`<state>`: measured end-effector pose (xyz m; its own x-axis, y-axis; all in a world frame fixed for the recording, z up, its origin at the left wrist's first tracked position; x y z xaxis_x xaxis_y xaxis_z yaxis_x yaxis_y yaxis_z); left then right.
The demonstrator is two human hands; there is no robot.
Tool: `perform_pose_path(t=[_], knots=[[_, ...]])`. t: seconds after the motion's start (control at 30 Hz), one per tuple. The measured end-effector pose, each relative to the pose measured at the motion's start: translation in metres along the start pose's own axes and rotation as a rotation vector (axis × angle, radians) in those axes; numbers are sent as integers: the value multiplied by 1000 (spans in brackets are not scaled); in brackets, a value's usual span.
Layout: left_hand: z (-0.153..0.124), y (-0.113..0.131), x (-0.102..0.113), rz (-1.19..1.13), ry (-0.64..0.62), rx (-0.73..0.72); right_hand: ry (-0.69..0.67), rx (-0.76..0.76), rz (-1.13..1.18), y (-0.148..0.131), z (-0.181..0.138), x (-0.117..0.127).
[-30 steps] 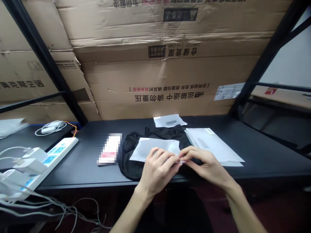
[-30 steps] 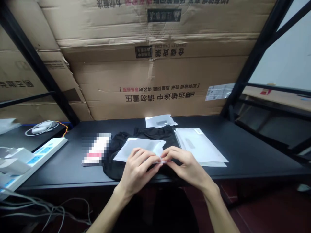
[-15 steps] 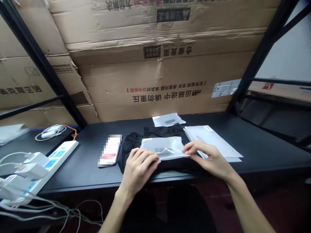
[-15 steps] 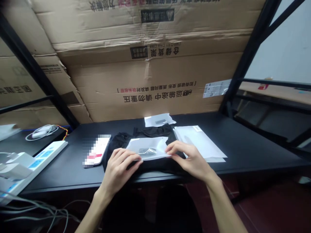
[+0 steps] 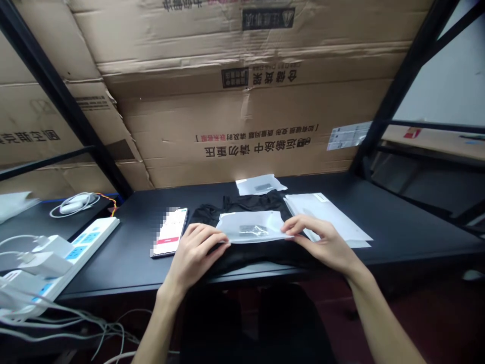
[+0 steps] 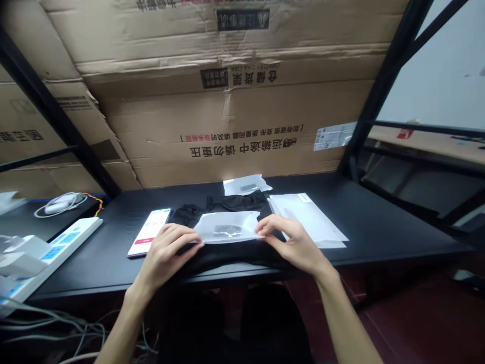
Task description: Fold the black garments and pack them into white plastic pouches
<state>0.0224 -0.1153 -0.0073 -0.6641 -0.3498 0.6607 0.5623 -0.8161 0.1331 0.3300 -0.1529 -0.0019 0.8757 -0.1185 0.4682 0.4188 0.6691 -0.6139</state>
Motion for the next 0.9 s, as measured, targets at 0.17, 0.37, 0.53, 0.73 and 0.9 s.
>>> perform_pose_path(t=[0.17,0.37,0.53,0.73,0.9], knots=[[-4,-13,7,12,-2,38,18,-1,1,2,0,0],[-7,-21,12,41,-17,64,23,15,1,5,-2,1],[-8,-24,15,44,-37,71,24,26,1,7,-3,1],[-8,-27,19,32,-30,67,31,12,15,7,-2,0],[-9,-30,19,32,-42,78,22,8,24,9,-2,-1]])
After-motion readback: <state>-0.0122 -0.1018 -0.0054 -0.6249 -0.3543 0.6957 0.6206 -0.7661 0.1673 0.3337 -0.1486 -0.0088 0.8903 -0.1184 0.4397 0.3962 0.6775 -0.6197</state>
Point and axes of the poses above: each hand's wrist, its own z-axis towards the middle knuckle, its own x-axis out of the back of the hand, y = z × x, the point moved 4 cm from there along z, towards the middle knuckle, and after that the axes turned 6 degrees about x, right-handed, at the moved point
